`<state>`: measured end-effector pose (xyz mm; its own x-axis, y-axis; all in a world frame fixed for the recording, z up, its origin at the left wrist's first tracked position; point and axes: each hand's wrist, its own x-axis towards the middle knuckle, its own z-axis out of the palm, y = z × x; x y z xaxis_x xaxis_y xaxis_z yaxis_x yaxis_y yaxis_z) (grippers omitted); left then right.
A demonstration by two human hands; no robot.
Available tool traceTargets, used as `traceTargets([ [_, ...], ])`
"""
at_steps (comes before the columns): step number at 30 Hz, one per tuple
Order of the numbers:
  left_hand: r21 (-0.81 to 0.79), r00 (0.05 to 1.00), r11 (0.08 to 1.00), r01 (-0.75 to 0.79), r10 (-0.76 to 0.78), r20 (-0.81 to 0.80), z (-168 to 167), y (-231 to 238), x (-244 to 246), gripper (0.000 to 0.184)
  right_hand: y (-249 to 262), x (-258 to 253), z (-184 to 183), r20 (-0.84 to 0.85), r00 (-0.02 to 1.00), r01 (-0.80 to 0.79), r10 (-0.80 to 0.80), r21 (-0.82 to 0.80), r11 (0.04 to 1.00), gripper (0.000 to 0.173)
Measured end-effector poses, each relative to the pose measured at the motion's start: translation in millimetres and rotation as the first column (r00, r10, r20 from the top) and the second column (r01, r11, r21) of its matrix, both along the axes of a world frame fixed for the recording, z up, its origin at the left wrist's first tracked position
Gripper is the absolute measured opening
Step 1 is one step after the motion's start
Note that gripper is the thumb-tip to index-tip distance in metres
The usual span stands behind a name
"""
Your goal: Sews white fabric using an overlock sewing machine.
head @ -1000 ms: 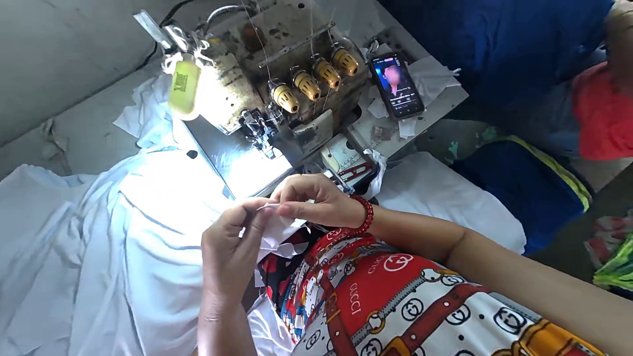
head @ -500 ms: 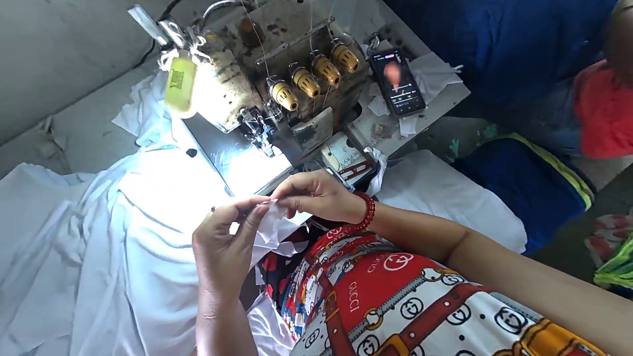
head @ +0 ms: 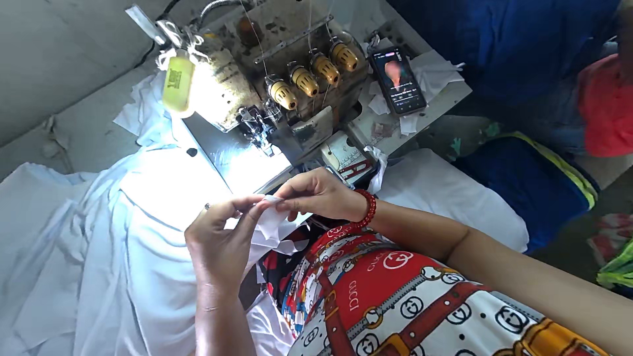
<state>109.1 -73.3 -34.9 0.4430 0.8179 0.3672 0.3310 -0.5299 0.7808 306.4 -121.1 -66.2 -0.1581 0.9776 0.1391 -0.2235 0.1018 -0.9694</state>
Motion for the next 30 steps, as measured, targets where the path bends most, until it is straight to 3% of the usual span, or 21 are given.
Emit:
traceTargets([
  [5,0.030,0.997,0.998,0.053,-0.051,-0.062,2.9,-2.7,1.7,0.018,2.6,5.2,1.2,0.008,1.000,-0.016,0.017,-0.066,0.998,0.011],
  [13,-0.018,0.997,0.999,-0.030,0.029,-0.066,0.4,2.0,-2.1,0.017,5.4,7.1,-3.2,0.036,0.999,0.041,-0.041,-0.001,0.999,0.015],
  [22,-0.014,0.989,1.000,0.023,-0.025,-0.146,-2.7,2.4,-1.4,0.017,1.2,13.6,-5.8,0.081,0.997,0.008,-0.004,-0.050,0.999,0.010],
  [26,-0.097,0.987,0.983,0.157,-0.160,-0.025,-3.8,0.4,-1.5,0.016,0.3,14.7,-4.5,0.063,0.998,0.030,-0.029,-0.017,0.999,0.007],
  [30,-0.131,0.987,0.979,0.159,-0.152,0.058,-2.7,-1.9,-0.2,0.011,1.5,14.8,-4.9,0.042,0.999,0.021,-0.021,0.011,1.000,0.007],
])
